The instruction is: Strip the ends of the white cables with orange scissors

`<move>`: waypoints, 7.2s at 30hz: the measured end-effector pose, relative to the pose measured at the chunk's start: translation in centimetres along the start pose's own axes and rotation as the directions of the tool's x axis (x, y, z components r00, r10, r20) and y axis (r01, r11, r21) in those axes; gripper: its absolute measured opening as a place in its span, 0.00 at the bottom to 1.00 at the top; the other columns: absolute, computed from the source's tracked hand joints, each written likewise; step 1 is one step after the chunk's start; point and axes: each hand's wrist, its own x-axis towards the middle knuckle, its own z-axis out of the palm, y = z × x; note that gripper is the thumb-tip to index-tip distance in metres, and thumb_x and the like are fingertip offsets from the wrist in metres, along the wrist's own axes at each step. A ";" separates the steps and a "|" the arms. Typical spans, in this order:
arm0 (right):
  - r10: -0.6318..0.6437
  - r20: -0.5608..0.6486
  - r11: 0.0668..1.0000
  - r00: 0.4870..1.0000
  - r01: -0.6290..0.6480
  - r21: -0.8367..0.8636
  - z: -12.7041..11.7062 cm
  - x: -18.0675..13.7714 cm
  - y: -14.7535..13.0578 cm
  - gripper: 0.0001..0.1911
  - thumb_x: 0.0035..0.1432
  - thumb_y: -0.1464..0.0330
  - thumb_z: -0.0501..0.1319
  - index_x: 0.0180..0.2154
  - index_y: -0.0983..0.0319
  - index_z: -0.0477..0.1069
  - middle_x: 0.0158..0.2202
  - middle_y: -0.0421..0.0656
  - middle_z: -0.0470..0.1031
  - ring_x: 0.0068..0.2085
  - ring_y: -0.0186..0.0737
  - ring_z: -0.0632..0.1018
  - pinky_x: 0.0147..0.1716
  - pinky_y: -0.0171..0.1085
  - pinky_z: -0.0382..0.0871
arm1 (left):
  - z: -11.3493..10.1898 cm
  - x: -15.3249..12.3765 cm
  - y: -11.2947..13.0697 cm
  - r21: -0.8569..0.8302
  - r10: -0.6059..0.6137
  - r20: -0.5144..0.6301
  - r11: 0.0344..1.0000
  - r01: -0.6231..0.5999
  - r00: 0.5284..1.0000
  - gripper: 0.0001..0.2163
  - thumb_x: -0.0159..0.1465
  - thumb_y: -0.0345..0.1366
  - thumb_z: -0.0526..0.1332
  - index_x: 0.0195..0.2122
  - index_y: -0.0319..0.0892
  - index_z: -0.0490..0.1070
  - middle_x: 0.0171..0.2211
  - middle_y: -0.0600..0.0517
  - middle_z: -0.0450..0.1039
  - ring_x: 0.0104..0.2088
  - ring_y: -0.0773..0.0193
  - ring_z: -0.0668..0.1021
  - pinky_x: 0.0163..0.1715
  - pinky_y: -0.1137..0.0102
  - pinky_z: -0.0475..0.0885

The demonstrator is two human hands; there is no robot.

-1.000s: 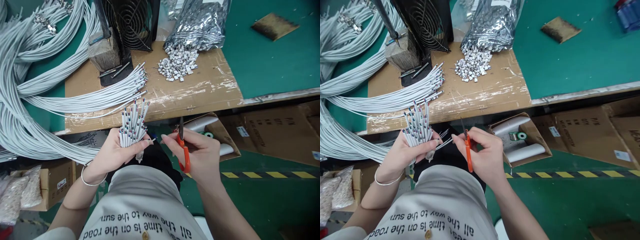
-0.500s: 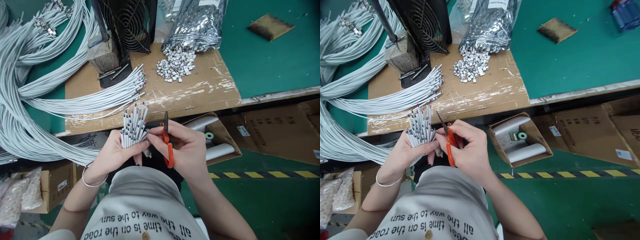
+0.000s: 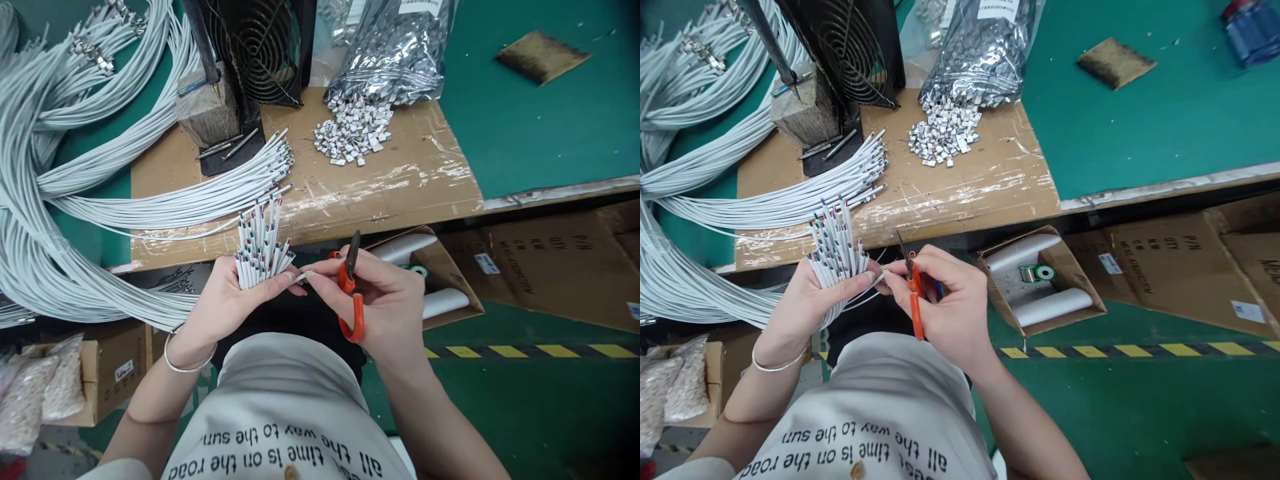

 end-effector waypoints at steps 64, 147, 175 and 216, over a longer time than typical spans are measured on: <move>-0.112 0.286 0.901 0.952 0.219 -0.375 -3.6 -0.6 1.8 0.19 0.61 0.70 0.69 0.24 0.60 0.61 0.23 0.34 0.58 0.25 0.30 0.59 0.23 0.34 0.54 | 0.8 -0.2 0.2 -0.069 -0.080 0.027 0.994 0.082 0.996 0.11 0.65 0.39 0.72 0.32 0.39 0.74 0.17 0.58 0.67 0.17 0.74 0.66 0.21 0.73 0.59; 0.100 0.089 0.990 0.991 -0.090 -0.104 -2.8 0.2 1.4 0.09 0.59 0.64 0.72 0.27 0.58 0.79 0.26 0.41 0.73 0.25 0.35 0.69 0.20 0.34 0.62 | 0.3 0.1 0.1 -0.009 -0.022 0.061 1.000 0.023 0.998 0.11 0.70 0.39 0.69 0.31 0.41 0.77 0.20 0.52 0.76 0.30 0.61 0.79 0.43 0.65 0.75; 0.020 0.390 0.926 0.920 0.131 -0.354 -2.4 -0.6 0.7 0.23 0.63 0.70 0.64 0.23 0.60 0.52 0.22 0.34 0.56 0.24 0.28 0.58 0.23 0.34 0.51 | 1.4 -0.5 0.3 0.054 -0.012 -0.042 0.998 0.015 0.999 0.12 0.65 0.34 0.69 0.26 0.39 0.71 0.16 0.60 0.63 0.17 0.76 0.61 0.17 0.77 0.56; 0.020 0.417 0.927 0.909 0.140 -0.349 -2.7 0.5 0.7 0.20 0.55 0.73 0.63 0.23 0.59 0.51 0.22 0.34 0.55 0.24 0.30 0.57 0.23 0.35 0.50 | 0.7 -1.2 0.7 -0.019 -0.149 0.077 0.988 0.151 0.986 0.11 0.65 0.43 0.71 0.38 0.39 0.79 0.18 0.59 0.63 0.16 0.75 0.61 0.16 0.76 0.58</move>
